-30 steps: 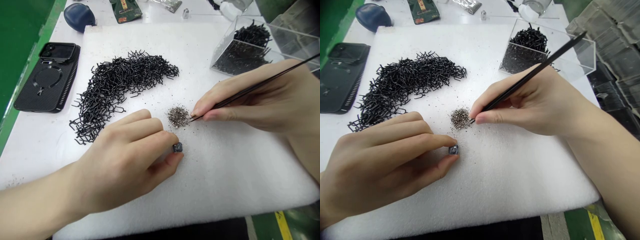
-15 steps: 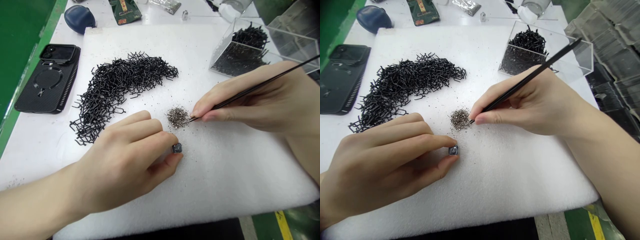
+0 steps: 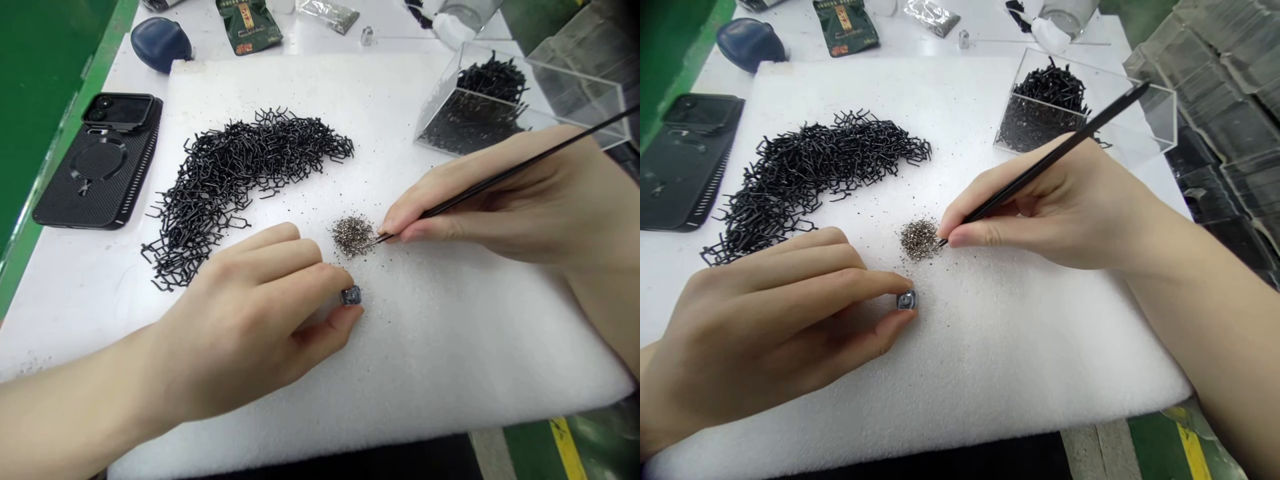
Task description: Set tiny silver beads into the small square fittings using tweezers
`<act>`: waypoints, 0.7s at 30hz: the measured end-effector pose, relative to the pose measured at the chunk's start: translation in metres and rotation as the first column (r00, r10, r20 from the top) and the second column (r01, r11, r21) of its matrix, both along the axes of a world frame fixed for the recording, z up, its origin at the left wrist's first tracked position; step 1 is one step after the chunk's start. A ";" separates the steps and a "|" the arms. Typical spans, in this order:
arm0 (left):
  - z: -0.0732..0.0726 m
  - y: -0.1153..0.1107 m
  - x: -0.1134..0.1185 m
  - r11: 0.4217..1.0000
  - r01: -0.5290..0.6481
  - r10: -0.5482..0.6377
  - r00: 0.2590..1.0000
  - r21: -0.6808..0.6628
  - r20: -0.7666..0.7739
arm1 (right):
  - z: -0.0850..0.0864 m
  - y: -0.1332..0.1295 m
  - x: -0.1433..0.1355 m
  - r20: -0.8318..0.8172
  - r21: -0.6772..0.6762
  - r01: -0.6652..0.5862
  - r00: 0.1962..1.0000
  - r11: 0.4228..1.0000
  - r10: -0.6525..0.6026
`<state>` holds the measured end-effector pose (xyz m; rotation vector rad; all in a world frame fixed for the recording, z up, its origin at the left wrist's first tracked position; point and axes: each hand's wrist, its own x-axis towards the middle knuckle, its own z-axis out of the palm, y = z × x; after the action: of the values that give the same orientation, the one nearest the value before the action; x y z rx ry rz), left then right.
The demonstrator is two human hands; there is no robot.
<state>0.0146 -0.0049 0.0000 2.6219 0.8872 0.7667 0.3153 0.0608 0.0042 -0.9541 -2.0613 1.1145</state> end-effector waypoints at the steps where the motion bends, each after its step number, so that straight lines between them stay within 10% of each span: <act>1: -0.001 0.000 0.000 1.000 0.000 0.000 1.000 0.002 0.001 | 0.000 0.000 0.000 0.001 -0.004 0.006 1.000 1.000 -0.006; 21: 0.003 0.000 0.005 0.998 -0.041 0.040 0.999 -0.039 -0.024 | 0.001 0.001 0.001 0.052 0.041 -0.002 0.999 0.999 0.000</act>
<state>0.0200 -0.0052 0.0034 2.5908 0.9551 0.7223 0.3161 0.0615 0.0051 -0.9711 -2.1186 1.0539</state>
